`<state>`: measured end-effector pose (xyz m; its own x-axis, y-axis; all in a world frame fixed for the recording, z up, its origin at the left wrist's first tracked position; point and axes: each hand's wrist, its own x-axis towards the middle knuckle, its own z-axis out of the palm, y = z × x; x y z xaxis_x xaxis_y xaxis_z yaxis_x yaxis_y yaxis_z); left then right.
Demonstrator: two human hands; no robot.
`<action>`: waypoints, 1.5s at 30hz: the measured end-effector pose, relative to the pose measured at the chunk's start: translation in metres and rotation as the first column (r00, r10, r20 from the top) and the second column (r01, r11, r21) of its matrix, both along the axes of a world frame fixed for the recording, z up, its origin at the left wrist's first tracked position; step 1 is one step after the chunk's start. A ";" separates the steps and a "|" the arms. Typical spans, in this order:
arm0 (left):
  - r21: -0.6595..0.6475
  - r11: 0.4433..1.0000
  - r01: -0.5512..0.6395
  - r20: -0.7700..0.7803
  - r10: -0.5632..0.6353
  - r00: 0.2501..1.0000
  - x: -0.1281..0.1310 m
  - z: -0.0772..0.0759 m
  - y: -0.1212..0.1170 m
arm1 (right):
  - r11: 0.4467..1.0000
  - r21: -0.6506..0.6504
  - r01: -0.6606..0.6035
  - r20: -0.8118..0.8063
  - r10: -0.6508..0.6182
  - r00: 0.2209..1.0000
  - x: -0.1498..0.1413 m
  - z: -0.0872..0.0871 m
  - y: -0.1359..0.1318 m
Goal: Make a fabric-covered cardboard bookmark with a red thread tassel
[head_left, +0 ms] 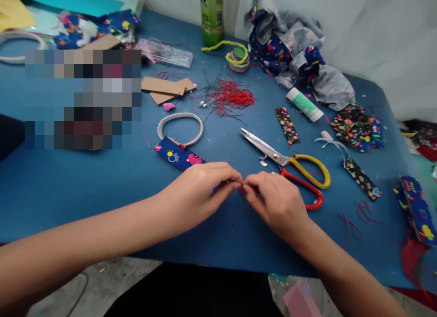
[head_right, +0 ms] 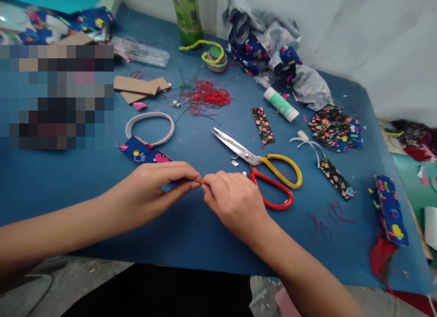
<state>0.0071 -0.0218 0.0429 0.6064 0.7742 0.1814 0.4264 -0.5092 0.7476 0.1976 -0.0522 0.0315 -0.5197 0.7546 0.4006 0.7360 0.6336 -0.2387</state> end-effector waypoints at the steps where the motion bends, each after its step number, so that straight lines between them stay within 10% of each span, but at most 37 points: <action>1: -0.086 0.996 0.000 0.003 0.000 1.000 0.000 0.002 0.001 | 0.999 0.036 -0.024 0.035 0.023 0.999 0.001 0.001 0.001; 4: -0.389 0.921 0.010 0.025 0.000 1.000 0.000 0.005 0.005 | 0.989 0.103 -0.105 0.119 0.092 0.989 0.003 0.004 0.003; 9: -0.789 0.600 0.133 0.196 0.040 0.980 0.001 0.003 0.012 | 0.987 0.049 -0.155 0.094 0.150 0.984 0.008 0.008 0.005; 24: -0.948 0.172 0.268 0.304 0.244 0.921 0.002 0.002 0.014 | 0.978 0.049 -0.203 -0.044 0.205 0.978 0.016 0.013 0.003; 32: -0.936 0.234 0.265 0.321 0.251 0.913 0.003 0.002 0.010 | 0.963 0.218 -0.158 0.081 0.143 0.986 0.011 0.017 0.000; 45: -0.794 0.587 0.157 0.240 0.065 0.969 0.002 0.009 0.007 | 0.994 0.100 -0.038 -0.003 0.039 0.999 0.011 0.013 0.004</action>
